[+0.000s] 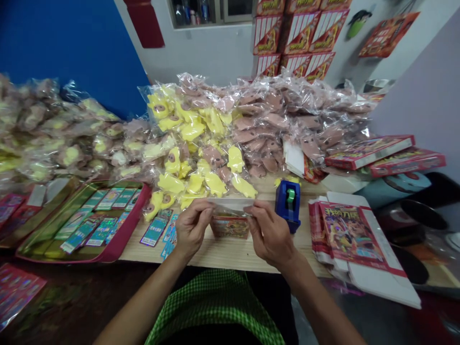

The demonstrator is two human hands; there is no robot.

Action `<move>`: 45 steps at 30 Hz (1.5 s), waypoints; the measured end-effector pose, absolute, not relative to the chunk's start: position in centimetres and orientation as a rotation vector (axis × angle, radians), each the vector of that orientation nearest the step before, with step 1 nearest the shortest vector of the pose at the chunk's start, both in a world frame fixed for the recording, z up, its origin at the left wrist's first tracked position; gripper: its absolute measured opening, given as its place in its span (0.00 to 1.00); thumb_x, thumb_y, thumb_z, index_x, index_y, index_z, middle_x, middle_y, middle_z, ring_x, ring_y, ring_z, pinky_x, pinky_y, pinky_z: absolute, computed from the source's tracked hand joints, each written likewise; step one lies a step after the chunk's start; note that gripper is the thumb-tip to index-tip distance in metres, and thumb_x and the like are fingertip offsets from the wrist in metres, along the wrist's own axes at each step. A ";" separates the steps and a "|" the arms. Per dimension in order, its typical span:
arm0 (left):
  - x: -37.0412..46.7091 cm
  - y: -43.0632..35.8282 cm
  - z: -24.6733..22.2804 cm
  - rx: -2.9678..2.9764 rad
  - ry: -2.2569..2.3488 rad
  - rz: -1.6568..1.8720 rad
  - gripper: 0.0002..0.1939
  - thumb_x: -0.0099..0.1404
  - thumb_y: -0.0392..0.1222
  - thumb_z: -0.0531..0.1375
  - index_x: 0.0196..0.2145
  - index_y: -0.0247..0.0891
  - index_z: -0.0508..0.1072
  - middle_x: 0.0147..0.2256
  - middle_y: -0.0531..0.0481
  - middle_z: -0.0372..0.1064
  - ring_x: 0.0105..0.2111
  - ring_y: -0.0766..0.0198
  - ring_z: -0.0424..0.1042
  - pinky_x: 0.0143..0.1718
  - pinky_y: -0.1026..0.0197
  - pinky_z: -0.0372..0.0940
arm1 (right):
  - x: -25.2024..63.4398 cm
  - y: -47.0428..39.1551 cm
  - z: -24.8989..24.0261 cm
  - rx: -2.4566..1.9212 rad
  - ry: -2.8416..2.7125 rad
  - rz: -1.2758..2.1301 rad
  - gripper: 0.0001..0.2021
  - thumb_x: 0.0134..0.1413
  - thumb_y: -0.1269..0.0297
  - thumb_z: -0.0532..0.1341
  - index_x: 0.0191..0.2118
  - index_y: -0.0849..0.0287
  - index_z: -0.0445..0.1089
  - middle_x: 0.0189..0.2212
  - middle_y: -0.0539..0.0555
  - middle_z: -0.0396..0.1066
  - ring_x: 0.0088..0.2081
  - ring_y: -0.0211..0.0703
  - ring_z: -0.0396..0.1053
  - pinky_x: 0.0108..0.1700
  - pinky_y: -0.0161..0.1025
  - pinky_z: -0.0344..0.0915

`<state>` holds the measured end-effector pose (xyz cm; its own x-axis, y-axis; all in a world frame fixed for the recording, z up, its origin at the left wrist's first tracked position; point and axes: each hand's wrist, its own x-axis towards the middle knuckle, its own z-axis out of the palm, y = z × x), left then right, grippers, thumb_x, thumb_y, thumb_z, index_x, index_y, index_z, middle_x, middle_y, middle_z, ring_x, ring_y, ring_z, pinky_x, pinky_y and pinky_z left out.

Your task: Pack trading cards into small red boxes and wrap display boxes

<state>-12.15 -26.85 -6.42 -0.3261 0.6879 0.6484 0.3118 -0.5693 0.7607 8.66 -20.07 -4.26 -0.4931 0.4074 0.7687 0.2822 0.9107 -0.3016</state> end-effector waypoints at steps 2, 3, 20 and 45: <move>-11.8 -26.8 -6.2 1.435 1.174 1.972 0.13 0.73 0.41 0.62 0.55 0.45 0.73 0.36 0.53 0.75 0.34 0.67 0.74 0.36 0.65 0.68 | 8.8 -19.9 -4.5 -0.415 -2.210 0.118 0.11 0.68 0.76 0.54 0.51 0.58 0.67 0.43 0.60 0.72 0.50 0.52 0.74 0.45 0.43 0.75; -11.6 -26.7 -6.2 1.379 1.143 1.951 0.14 0.74 0.40 0.61 0.56 0.46 0.72 0.37 0.53 0.75 0.34 0.67 0.73 0.37 0.66 0.68 | 8.9 -19.8 -4.6 -0.413 -2.204 0.123 0.12 0.68 0.75 0.54 0.52 0.58 0.66 0.43 0.60 0.72 0.48 0.52 0.74 0.44 0.43 0.75; -9.4 -26.9 -6.6 1.546 1.221 1.962 0.14 0.75 0.42 0.60 0.56 0.42 0.69 0.42 0.47 0.77 0.39 0.63 0.77 0.42 0.60 0.72 | 9.2 -21.0 -1.8 -0.542 -2.273 0.248 0.08 0.71 0.72 0.52 0.52 0.56 0.62 0.37 0.55 0.72 0.34 0.45 0.74 0.35 0.39 0.72; -12.8 -27.0 -3.5 2.091 1.100 1.588 0.16 0.70 0.32 0.63 0.51 0.47 0.81 0.42 0.47 0.77 0.38 0.64 0.77 0.37 0.62 0.73 | 10.3 -21.5 -0.3 -0.513 -2.431 0.290 0.08 0.65 0.78 0.52 0.40 0.56 0.61 0.37 0.57 0.72 0.36 0.47 0.73 0.36 0.41 0.69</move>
